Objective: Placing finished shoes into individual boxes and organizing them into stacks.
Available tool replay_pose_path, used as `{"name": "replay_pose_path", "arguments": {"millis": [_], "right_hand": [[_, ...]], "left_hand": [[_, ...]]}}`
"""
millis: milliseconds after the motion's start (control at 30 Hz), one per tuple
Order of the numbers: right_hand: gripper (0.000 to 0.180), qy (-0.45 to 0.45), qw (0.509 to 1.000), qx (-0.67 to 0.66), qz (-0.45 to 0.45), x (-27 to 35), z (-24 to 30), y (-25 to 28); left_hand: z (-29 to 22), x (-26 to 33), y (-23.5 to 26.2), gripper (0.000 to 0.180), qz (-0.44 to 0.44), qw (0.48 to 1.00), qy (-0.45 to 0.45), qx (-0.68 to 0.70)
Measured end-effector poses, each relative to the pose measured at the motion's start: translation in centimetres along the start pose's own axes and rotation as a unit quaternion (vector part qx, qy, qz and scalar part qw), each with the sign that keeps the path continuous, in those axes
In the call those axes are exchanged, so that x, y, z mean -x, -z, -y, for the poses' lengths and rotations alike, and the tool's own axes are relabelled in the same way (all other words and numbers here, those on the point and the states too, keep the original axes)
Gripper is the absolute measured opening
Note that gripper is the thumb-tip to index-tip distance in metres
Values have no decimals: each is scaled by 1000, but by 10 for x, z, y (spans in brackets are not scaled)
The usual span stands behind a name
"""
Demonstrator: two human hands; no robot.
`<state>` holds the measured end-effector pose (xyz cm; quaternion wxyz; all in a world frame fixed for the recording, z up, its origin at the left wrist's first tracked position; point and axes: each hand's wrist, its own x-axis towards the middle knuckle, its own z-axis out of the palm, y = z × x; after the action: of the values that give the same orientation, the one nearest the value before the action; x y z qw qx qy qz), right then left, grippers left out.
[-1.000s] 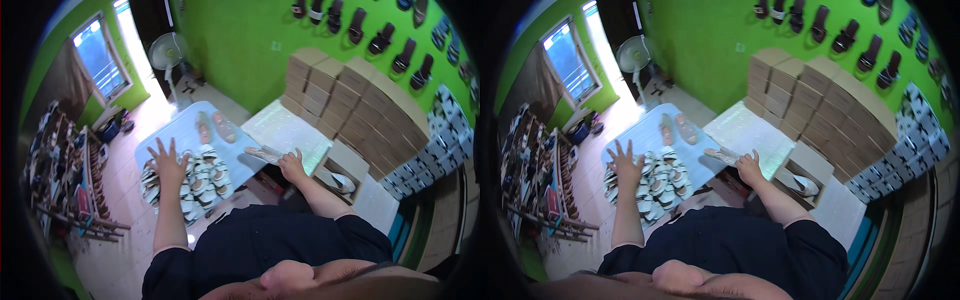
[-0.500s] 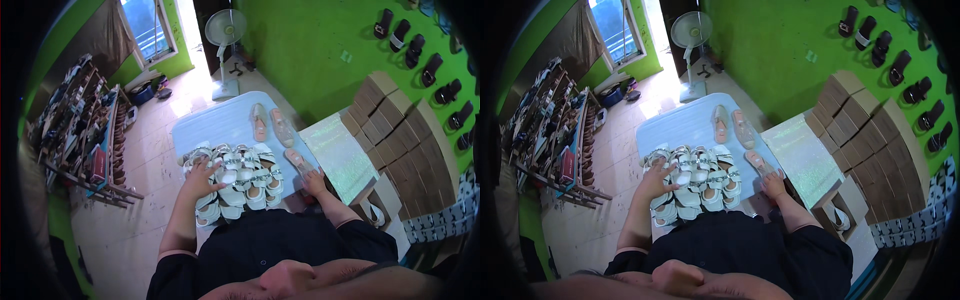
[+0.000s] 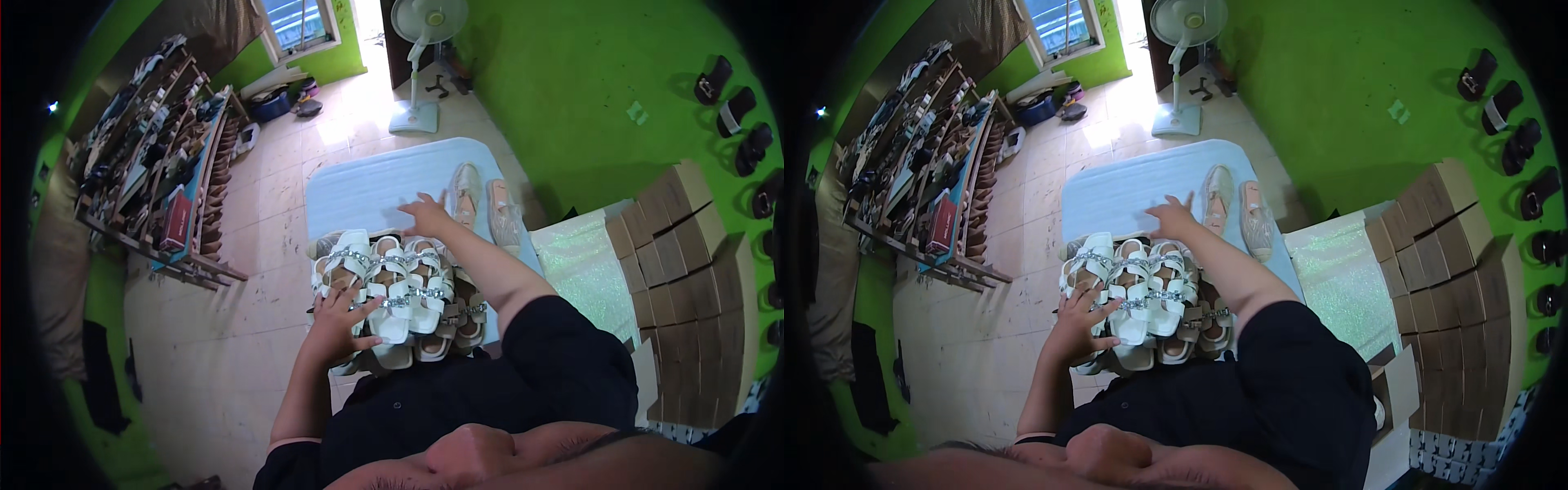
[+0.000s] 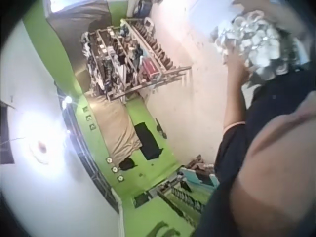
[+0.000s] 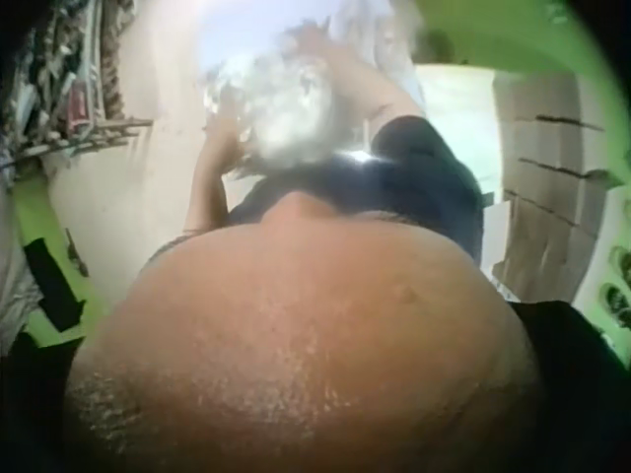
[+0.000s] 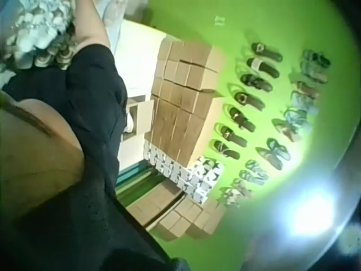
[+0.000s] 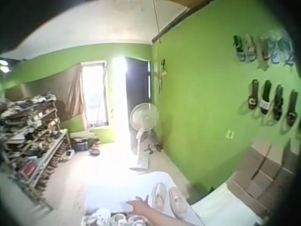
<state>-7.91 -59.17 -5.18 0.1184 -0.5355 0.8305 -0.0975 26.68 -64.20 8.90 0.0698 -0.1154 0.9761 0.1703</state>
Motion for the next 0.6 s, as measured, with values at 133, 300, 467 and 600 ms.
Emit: {"name": "replay_pose_path", "arguments": {"millis": [133, 300, 467, 600], "right_hand": [[97, 48, 992, 7, 116, -64, 32, -19], [90, 68, 969, 5, 238, -101, 53, -81], [66, 57, 957, 44, 282, -104, 53, -90], [58, 49, 979, 20, 198, -89, 40, -42]], "left_hand": [[-4, 2, -6, 77, 22, 999, 40, -21], [-4, 4, -13, 75, 24, 999, 35, -15], [-4, 8, -19, 75, 19, 999, 44, -10], [-4, 9, -19, 75, 20, 999, 47, -8]]}}
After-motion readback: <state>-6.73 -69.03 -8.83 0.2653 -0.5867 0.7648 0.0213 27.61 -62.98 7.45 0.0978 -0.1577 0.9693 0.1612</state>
